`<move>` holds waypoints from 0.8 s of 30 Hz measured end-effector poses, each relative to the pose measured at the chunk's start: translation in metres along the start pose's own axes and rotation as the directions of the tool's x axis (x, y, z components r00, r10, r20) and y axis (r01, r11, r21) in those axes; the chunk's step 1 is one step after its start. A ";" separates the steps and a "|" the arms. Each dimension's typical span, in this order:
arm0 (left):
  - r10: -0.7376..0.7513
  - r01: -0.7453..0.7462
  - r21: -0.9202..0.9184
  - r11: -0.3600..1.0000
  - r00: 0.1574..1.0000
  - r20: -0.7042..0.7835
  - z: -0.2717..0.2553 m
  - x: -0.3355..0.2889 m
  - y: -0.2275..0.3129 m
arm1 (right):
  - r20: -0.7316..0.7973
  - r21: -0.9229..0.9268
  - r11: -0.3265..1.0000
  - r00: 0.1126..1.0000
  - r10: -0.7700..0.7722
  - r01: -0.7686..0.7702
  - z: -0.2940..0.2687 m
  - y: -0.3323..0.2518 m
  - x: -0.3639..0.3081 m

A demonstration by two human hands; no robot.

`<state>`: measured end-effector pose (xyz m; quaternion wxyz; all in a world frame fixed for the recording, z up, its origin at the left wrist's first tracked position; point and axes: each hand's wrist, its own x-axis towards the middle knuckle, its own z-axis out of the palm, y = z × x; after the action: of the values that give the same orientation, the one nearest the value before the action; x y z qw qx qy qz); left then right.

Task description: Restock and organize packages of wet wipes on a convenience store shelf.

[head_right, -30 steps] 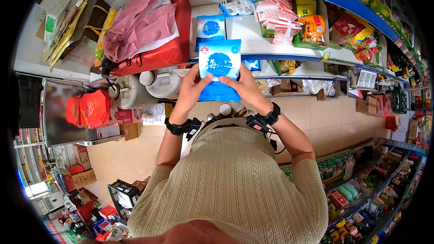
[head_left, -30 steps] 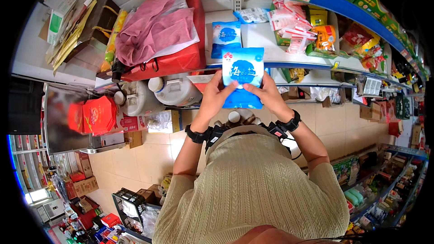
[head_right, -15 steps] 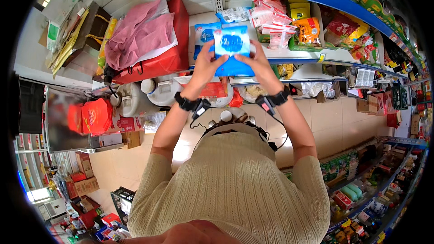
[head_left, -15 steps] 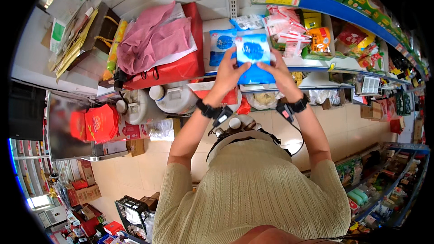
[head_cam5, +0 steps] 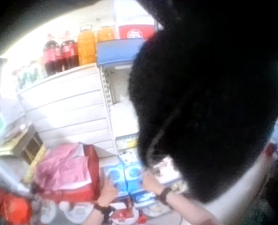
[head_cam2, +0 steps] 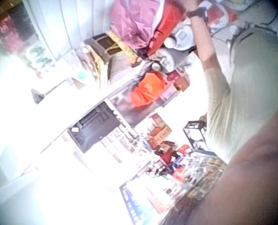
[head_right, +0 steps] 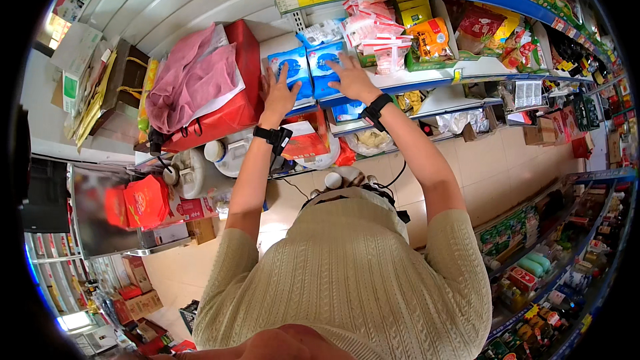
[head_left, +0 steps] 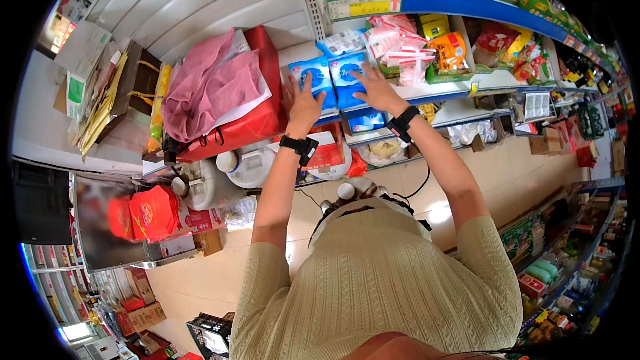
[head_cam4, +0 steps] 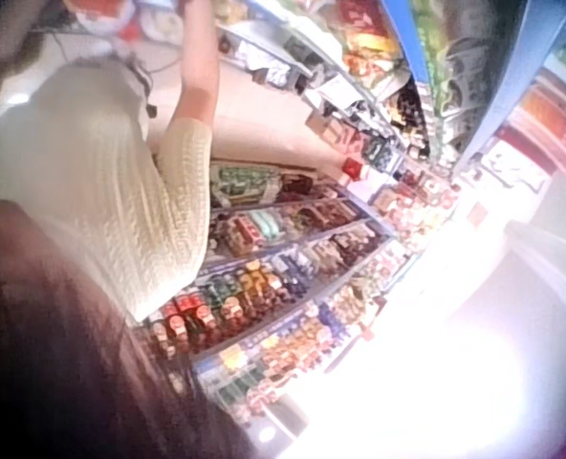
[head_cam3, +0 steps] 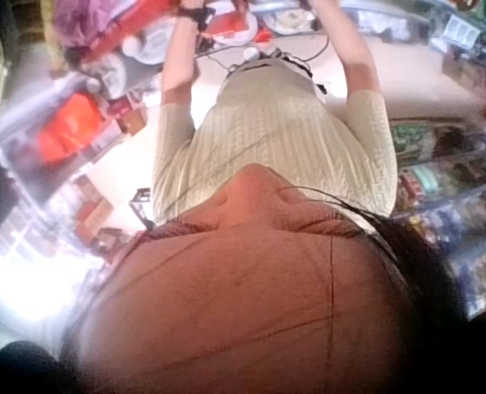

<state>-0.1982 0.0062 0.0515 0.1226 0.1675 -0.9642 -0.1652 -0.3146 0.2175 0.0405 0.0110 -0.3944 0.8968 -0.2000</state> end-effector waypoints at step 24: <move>-0.070 0.071 -0.096 0.993 0.998 0.008 0.017 -0.009 -0.001 | 0.095 -0.323 0.946 0.995 0.018 0.013 -0.012 -0.024 0.161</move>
<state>-0.1944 0.0131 0.0340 0.1224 0.1949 -0.9489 -0.2161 -0.4107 0.0921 0.0828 -0.0102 -0.3990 0.9164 -0.0310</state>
